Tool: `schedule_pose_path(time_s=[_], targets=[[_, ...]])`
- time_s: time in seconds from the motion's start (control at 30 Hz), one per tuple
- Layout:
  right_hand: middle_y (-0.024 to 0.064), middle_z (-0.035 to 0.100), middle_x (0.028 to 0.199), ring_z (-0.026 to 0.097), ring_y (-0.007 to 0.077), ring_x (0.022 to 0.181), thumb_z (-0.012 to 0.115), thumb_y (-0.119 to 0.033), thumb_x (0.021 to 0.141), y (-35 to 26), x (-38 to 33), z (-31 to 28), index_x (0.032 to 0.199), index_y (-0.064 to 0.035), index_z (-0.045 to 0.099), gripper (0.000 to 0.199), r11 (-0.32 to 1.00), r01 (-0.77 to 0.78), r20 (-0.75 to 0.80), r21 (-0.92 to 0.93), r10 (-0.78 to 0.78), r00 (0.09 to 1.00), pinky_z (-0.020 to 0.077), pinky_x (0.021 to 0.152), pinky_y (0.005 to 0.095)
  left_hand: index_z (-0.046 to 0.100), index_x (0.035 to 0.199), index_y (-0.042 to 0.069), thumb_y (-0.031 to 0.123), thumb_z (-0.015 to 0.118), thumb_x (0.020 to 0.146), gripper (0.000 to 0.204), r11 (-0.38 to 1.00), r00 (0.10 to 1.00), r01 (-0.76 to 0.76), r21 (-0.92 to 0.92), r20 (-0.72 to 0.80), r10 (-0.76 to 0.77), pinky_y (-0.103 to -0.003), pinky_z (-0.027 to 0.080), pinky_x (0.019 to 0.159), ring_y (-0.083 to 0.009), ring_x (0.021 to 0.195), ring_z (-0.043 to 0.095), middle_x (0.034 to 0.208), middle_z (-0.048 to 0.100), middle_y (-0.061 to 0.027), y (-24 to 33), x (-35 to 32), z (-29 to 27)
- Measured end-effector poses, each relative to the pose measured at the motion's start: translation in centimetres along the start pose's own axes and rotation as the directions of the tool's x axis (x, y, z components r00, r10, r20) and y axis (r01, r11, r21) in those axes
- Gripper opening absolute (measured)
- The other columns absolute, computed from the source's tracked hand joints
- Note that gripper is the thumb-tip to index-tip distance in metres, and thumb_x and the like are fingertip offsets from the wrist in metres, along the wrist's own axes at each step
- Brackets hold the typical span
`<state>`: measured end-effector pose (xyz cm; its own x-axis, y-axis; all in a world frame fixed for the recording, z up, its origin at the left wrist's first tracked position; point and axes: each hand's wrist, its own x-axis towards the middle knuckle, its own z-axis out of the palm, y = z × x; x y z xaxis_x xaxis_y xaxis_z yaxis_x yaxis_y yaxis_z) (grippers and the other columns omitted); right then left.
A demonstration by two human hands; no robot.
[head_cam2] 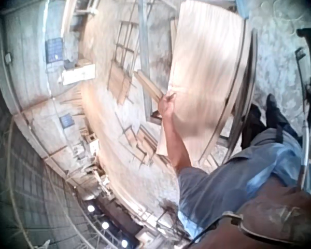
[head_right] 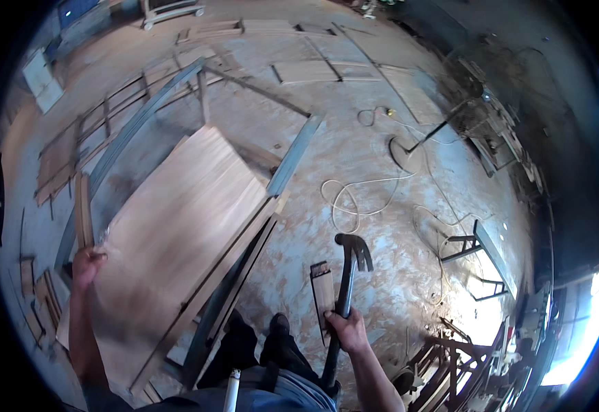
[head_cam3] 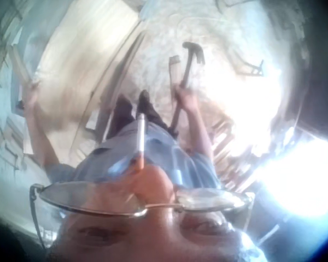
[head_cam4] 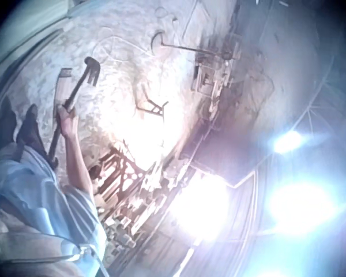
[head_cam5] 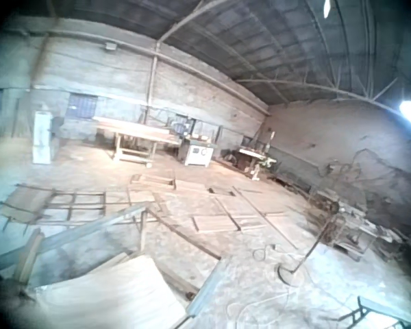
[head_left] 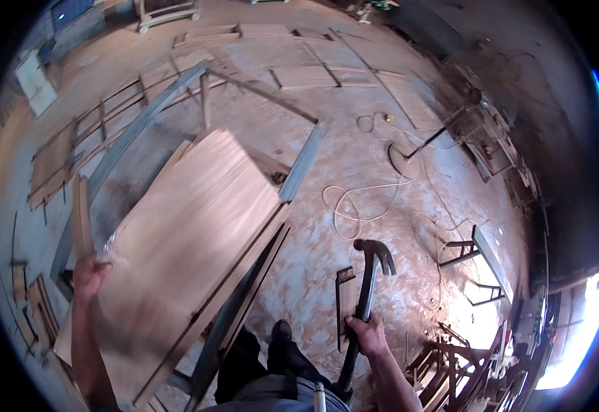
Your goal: The person assembles a wooden frame by applying glue to small wooden strips and attaching them to a larger board using a hammer. The person moves between a workbench and a table saw to retrieve materials and tools, then returns to the frame to continue assembly.
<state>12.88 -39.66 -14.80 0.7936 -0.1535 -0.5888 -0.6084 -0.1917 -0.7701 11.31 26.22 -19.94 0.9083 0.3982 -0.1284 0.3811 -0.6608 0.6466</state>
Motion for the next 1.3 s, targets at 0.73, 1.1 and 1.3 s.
schedule_pose_path(time_s=[0.73, 1.1, 1.3], targets=[[0.0258, 0.060, 0.107, 0.064, 0.0229, 0.060, 0.065, -0.025, 0.094, -12.5, 2.1, 3.9, 0.122, 0.0050, 0.052, 0.043, 0.709, 0.256, 0.474, 0.657, -0.652, 0.592, 0.0545, 0.055, 0.0277, 0.061, 0.085, 0.009, 0.031, 0.076, 0.079, 0.027, 0.765, 0.859, -0.009, 0.644, -0.386, 0.335, -0.039, 0.050, 0.052, -0.0287, 0.062, 0.064, 0.071, 0.061, -0.0082, 24.5, -23.5, 3.6], [0.0262, 0.060, 0.107, 0.064, 0.0243, 0.059, 0.065, -0.025, 0.094, -12.0, 2.3, 3.5, 0.121, 0.0049, 0.052, 0.043, 0.747, 0.219, 0.567, 0.628, -0.632, 0.529, 0.0556, 0.060, 0.0291, 0.060, 0.087, 0.009, 0.032, 0.075, 0.080, 0.028, 0.750, 0.870, 0.062, 0.659, -0.404, 0.284, -0.038, 0.052, 0.056, -0.0246, 0.070, 0.066, 0.074, 0.063, -0.0060, 22.9, -23.8, 5.4], [0.0221, 0.057, 0.108, 0.065, 0.0265, 0.062, 0.064, -0.025, 0.095, -12.2, 1.2, 3.3, 0.125, 0.0000, 0.050, 0.042, 0.718, 0.082, 0.611, 0.691, -0.642, 0.463, 0.0569, 0.062, 0.0298, 0.058, 0.087, 0.009, 0.032, 0.075, 0.080, 0.029, 0.744, 0.877, 0.063, 0.666, -0.392, 0.276, -0.041, 0.053, 0.059, -0.0270, 0.073, 0.066, 0.078, 0.062, -0.0073, 24.7, -24.0, 5.2]])
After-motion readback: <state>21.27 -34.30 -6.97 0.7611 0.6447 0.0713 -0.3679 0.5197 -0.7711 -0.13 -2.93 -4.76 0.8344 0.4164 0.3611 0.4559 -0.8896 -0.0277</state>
